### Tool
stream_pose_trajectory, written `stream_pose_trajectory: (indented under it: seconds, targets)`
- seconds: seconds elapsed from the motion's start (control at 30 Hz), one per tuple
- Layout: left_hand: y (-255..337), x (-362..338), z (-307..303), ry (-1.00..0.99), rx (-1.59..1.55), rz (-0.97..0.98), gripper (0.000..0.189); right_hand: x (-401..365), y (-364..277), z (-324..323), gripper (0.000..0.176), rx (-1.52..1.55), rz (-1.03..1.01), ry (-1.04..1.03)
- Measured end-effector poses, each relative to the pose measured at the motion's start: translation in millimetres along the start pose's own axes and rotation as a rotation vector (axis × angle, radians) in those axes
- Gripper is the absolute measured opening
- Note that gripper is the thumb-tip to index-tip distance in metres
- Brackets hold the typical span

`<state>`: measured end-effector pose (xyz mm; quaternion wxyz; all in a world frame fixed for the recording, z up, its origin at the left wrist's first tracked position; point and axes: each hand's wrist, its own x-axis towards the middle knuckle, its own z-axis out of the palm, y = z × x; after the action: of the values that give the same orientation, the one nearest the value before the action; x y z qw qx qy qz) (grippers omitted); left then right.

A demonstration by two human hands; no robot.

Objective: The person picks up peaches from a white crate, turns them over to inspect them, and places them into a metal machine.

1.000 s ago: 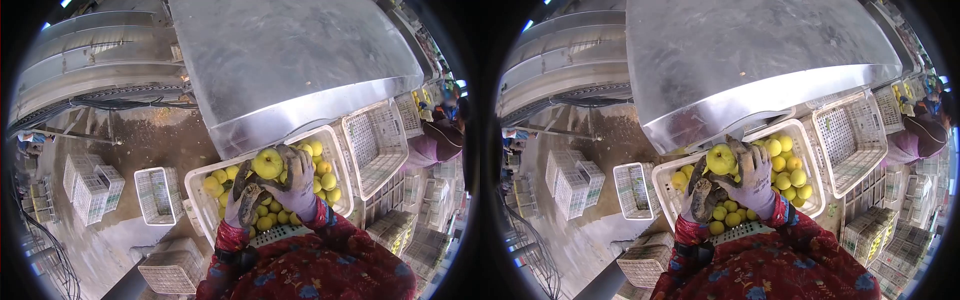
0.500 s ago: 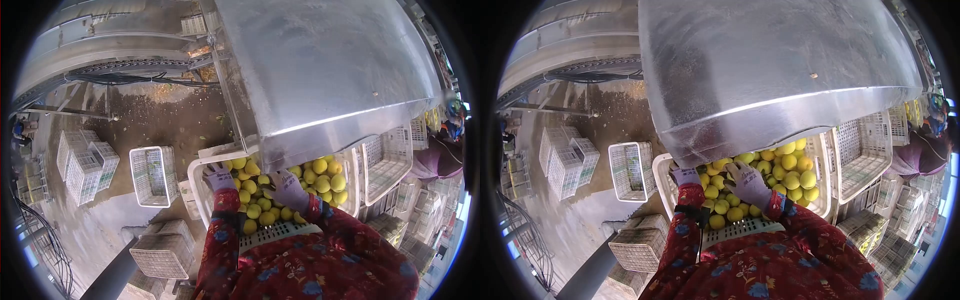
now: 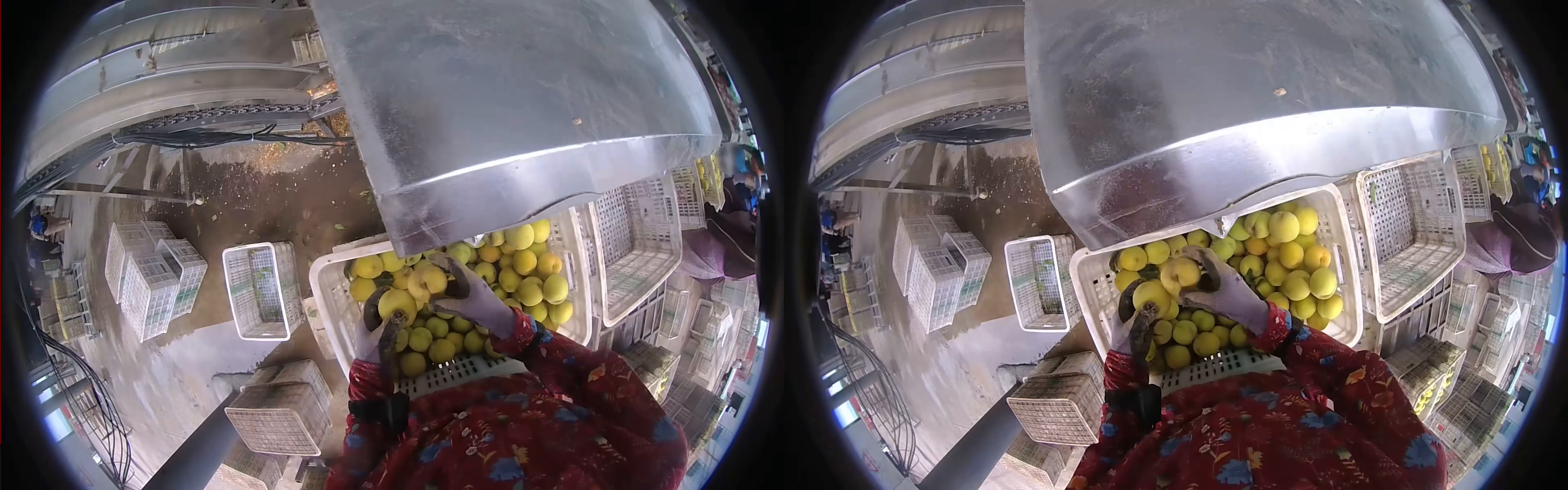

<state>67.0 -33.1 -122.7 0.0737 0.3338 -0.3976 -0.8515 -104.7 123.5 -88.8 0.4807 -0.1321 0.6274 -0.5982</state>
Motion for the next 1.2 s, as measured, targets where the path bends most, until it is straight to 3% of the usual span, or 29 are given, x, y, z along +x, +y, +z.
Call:
stream_pose_trajectory:
  seconds: [0.07, 0.2, 0.23, 0.33, 0.47, 0.5, 0.53, 0.57, 0.67, 0.83, 0.93, 0.97, 1.07, 1.13, 1.2]
  targets:
    - [12.5, -6.6, 19.7, -0.024, -0.233, 0.012, 0.054, -26.6, -24.4, -6.7, 0.067, 0.25, -0.041, -0.066]
    - [36.0, -10.7, 44.7, -0.034, -0.132, 0.038, 0.061, -60.6, -50.4, -9.1, 0.057, 0.132, -0.059, 0.081]
    - [38.5, -10.3, 48.5, -0.046, -0.135, 0.028, 0.061, -61.5, -45.3, -4.9, 0.053, -0.029, -0.253, 0.15]
    - [53.3, -14.3, 64.1, -0.076, -0.155, 0.018, 0.06, -78.6, -68.3, 2.4, 0.06, -0.581, -0.372, 0.287]
    - [65.7, -21.8, 77.1, -0.069, -0.195, 0.081, 0.064, -64.1, -91.8, 9.9, 0.069, -0.585, -0.582, 0.603]
    - [65.9, -22.9, 77.6, -0.057, -0.201, 0.096, 0.066, -49.2, -101.2, 4.4, 0.072, -0.734, -0.654, 0.691]
    - [68.0, -23.2, 80.9, -0.07, -0.194, 0.137, 0.068, -34.6, -112.6, 3.4, 0.072, -0.81, -0.551, 0.761]
    - [71.4, -23.5, 86.5, -0.079, -0.188, 0.179, 0.071, -3.2, -103.3, -8.5, 0.072, -0.755, -0.58, 0.803]
    - [83.7, -25.0, 97.5, -0.168, -0.156, 0.248, 0.076, 50.0, -98.9, -19.3, 0.075, -1.176, -0.787, 0.922]
    - [96.4, -29.1, 99.8, -0.177, -0.154, 0.253, 0.075, -18.5, -98.9, -12.2, 0.073, -0.349, -0.597, 0.673]
    - [88.7, -18.7, 107.8, -0.218, -0.18, 0.234, 0.073, -54.8, -119.5, 9.3, 0.075, -0.952, -0.742, 0.303]
    - [85.2, -17.1, 110.7, -0.276, -0.15, 0.187, 0.07, -54.9, -109.4, 11.8, 0.076, -0.989, -0.757, 0.359]
    - [78.0, -9.5, 127.6, -0.282, 0.119, 0.385, 0.072, -44.7, -90.0, 13.6, 0.078, -1.045, -0.782, 0.521]
    - [81.1, -10.2, 121.1, -0.226, -0.01, 0.278, 0.072, -37.0, -102.2, 10.2, 0.079, -1.011, -0.76, 0.597]
    - [65.2, -4.6, 87.6, -0.123, -0.034, 0.258, 0.071, -8.0, -99.8, -7.8, 0.078, -1.199, -0.651, 0.686]
